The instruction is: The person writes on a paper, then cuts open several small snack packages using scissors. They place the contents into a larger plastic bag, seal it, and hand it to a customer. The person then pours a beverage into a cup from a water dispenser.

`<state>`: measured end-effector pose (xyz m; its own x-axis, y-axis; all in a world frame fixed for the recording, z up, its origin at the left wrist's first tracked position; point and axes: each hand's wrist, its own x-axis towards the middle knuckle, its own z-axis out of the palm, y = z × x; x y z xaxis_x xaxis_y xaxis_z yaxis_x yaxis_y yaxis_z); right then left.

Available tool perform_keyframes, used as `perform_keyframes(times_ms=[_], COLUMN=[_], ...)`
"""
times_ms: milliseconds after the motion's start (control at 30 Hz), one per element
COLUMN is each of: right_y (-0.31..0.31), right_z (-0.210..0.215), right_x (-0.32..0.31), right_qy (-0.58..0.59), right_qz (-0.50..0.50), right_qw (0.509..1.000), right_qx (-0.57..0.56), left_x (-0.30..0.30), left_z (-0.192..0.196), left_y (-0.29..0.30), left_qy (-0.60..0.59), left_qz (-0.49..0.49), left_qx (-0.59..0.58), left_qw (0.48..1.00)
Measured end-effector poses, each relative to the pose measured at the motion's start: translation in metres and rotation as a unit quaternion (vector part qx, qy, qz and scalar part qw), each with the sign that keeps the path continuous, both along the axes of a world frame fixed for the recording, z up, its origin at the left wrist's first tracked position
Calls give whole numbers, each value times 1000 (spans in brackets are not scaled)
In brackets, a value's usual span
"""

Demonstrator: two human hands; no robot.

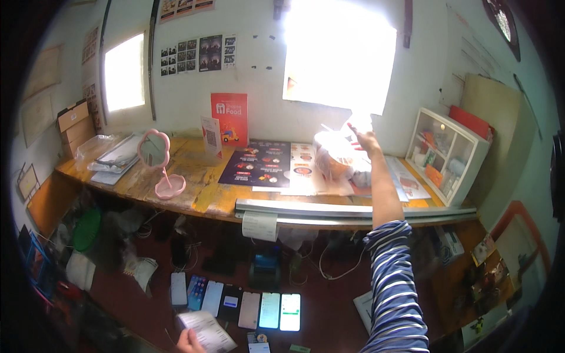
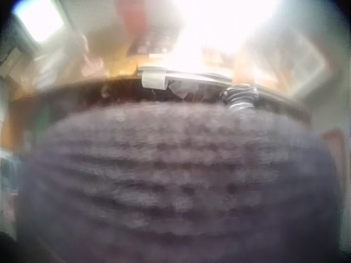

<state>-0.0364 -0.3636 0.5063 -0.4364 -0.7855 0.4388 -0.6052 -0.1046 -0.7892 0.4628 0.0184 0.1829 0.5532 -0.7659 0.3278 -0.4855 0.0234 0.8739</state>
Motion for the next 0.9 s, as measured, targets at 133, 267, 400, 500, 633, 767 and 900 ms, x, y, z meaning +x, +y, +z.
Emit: perform_keyframes(times_ms=[133,267,400,500,633,767,900], right_y=[30,42,102,164,272,322,329], right_z=[-24,-65,-63,-118,-220,-294,-365], right_x=[-9,-48,-8,102,258,370,467], right_qy=[276,289,179,73,-10,-471,-738], right_qz=[-160,-40,-103,113,620,597,432], right_qw=[947,954,956,967,785,604,447], right_qx=[45,71,-207,-218,-7,239,264], left_x=[-35,-57,-58,-40,-54,-15,36], left_z=[34,48,52,52,65,55,20], left_y=[-22,-24,-18,-15,-13,-3,13], left_qy=[162,69,124,88,-24,-248,-285], left_qz=[-91,-126,-136,-175,-245,-91,-31], left_qx=[-85,-114,-207,-182,-188,-199,-61], left_qw=[979,983,961,964,951,944,956])
